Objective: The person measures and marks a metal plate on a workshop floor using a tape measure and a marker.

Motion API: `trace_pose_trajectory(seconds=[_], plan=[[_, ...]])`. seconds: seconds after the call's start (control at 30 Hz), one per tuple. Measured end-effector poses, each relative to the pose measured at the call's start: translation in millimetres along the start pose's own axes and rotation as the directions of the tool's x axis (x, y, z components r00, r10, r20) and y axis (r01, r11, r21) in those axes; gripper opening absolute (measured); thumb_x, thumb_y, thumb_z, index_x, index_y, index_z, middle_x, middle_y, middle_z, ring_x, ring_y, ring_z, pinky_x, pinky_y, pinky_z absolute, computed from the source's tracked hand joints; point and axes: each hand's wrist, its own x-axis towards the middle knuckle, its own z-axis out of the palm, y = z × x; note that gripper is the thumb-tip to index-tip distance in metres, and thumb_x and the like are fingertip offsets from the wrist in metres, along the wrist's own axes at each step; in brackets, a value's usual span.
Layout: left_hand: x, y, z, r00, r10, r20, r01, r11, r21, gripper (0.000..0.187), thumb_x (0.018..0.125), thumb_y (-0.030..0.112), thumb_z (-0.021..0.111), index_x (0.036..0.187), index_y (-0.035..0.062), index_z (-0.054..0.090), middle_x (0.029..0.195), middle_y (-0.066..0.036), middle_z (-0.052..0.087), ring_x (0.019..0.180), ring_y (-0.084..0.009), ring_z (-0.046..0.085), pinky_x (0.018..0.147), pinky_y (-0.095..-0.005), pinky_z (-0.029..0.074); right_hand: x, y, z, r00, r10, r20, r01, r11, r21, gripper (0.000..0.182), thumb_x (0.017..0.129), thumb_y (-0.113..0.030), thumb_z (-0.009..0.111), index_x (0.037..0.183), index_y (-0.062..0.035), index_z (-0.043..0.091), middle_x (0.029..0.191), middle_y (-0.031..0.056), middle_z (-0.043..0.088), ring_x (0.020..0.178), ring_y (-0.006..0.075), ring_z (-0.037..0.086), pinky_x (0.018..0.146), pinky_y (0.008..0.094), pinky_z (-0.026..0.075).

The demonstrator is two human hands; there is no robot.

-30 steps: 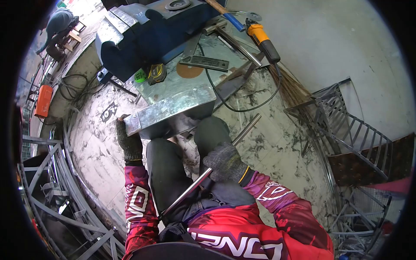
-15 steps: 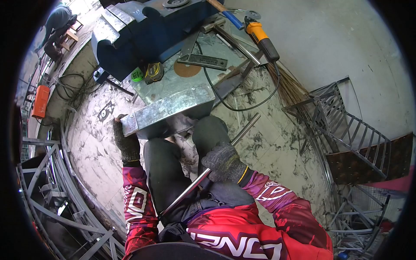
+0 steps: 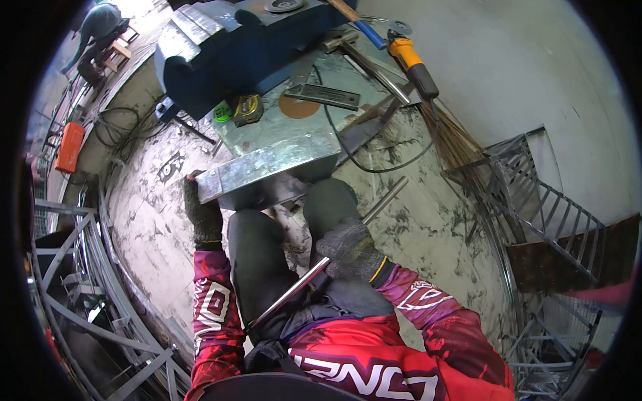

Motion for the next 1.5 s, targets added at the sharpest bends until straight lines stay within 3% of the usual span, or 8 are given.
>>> trace_pose_trajectory(seconds=[0.3,1.0,1.1,1.17,1.3,1.37,1.4,1.5], plan=[[8,-13,-8,0.989,0.148,-0.007,-0.141,0.952,0.271,0.039,0.112,0.034,0.047,0.116,0.0009,0.067,0.103,-0.006,0.067,0.095,-0.0141,0.062,0.085,-0.0327,0.051,4,-1,-2,1.0,-0.028,-0.001,0.028,1.0,-0.001,0.021,0.058,-0.034,0.074,0.07,-0.0197,0.066,0.067,0.0081,0.06,0.068,0.0321,0.062,0.07,0.0488,0.048],[7,-19,-21,0.998,0.03,-0.048,-0.023,0.991,0.129,0.038,0.114,0.027,0.044,0.12,-0.0024,0.067,0.11,-0.01,0.069,0.101,-0.019,0.064,0.091,-0.034,0.051,4,-3,-3,1.0,-0.012,-0.026,0.011,0.999,-0.032,0.018,0.059,-0.033,0.074,0.065,-0.0196,0.065,0.063,0.0082,0.06,0.063,0.0322,0.061,0.069,0.048,0.049],[6,-20,-22,0.973,0.221,0.073,-0.229,0.855,0.465,0.036,0.111,0.035,0.05,0.12,0.0022,0.065,0.108,-0.007,0.067,0.103,-0.0167,0.063,0.094,-0.0325,0.048,3,-3,-1,1.0,-0.001,-0.023,0.0,0.999,-0.038,0.017,0.057,-0.032,0.074,0.065,-0.0194,0.065,0.063,0.0086,0.059,0.063,0.0323,0.061,0.068,0.0482,0.048],[0,-11,-15,0.86,0.419,0.291,-0.469,0.423,0.776,0.038,0.114,0.032,0.043,0.119,0.0006,0.064,0.109,-0.008,0.067,0.101,-0.0175,0.063,0.094,-0.0321,0.049,4,-2,-1,0.999,-0.005,-0.048,0.006,1.0,0.003,0.017,0.057,-0.031,0.073,0.064,-0.0183,0.064,0.063,0.0089,0.058,0.062,0.0325,0.06,0.067,0.0481,0.047],[3,8,-18,0.873,0.341,0.348,-0.472,0.418,0.776,0.041,0.116,0.031,0.038,0.119,-0.0008,0.064,0.112,-0.01,0.067,0.104,-0.0187,0.064,0.095,-0.0316,0.05,5,-4,-4,0.998,-0.013,-0.057,0.012,1.0,-0.005,0.017,0.059,-0.029,0.074,0.064,-0.0174,0.063,0.061,0.0088,0.057,0.061,0.0328,0.06,0.066,0.0479,0.047],[2,28,-7,0.967,0.029,0.252,-0.189,0.741,0.644,0.043,0.116,0.03,0.035,0.12,-0.0012,0.064,0.115,-0.012,0.068,0.11,-0.0188,0.063,0.098,-0.0309,0.048,8,-6,-6,0.998,-0.007,-0.058,0.007,1.0,0.007,0.017,0.06,-0.03,0.074,0.063,-0.017,0.063,0.06,0.0089,0.056,0.061,0.0329,0.059,0.066,0.0474,0.047],[4,28,-3,0.978,-0.003,0.206,-0.065,0.944,0.324,0.044,0.112,0.038,0.046,0.118,-0.0012,0.066,0.109,-0.011,0.07,0.107,-0.0206,0.065,0.095,-0.0312,0.05,8,-6,-5,0.998,-0.009,-0.058,0.01,1.0,0.011,0.017,0.06,-0.03,0.074,0.063,-0.017,0.063,0.06,0.0089,0.056,0.061,0.0329,0.059,0.066,0.0474,0.047],[4,33,2,0.972,0.009,0.234,-0.024,0.998,0.058,0.045,0.108,0.041,0.053,0.12,-0.0007,0.065,0.112,-0.01,0.069,0.11,-0.0208,0.064,0.1,-0.0318,0.047,8,-6,-4,0.997,-0.003,-0.073,0.002,1.0,-0.009,0.017,0.061,-0.03,0.074,0.063,-0.0171,0.063,0.059,0.0087,0.056,0.061,0.0327,0.059,0.066,0.0474,0.047]])
